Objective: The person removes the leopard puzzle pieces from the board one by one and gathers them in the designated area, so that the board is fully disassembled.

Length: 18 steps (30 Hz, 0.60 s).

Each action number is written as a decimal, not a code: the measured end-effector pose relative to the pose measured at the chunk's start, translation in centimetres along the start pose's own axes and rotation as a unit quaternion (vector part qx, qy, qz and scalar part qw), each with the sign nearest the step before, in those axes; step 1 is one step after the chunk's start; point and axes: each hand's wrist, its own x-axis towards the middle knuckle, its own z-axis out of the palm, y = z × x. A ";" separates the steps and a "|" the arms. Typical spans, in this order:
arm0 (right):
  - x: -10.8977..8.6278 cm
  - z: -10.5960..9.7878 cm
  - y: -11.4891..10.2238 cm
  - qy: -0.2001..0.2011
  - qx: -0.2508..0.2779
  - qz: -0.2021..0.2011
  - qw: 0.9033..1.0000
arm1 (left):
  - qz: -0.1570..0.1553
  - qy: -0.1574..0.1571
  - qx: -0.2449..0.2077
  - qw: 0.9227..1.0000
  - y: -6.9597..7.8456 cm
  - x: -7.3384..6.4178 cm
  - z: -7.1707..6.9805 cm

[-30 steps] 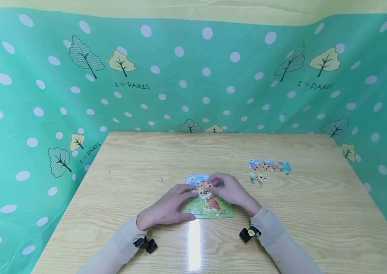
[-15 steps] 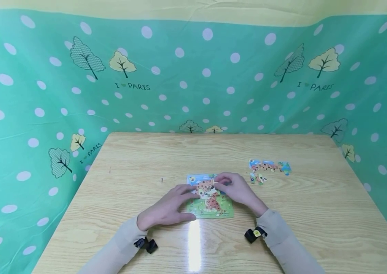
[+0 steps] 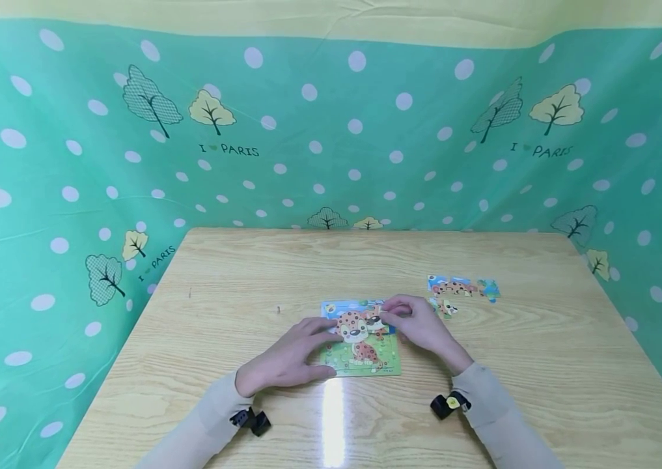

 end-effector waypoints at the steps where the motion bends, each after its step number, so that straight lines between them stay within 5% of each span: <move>1: 0.0 -0.1 0.1 0.002 0.000 0.002 1.000 | 0.000 0.000 0.000 1.000 0.0 0.0 0.0; 18: -1.0 -2.3 1.4 0.019 -0.006 0.011 1.000 | -0.002 0.000 0.007 1.000 0.1 0.0 0.0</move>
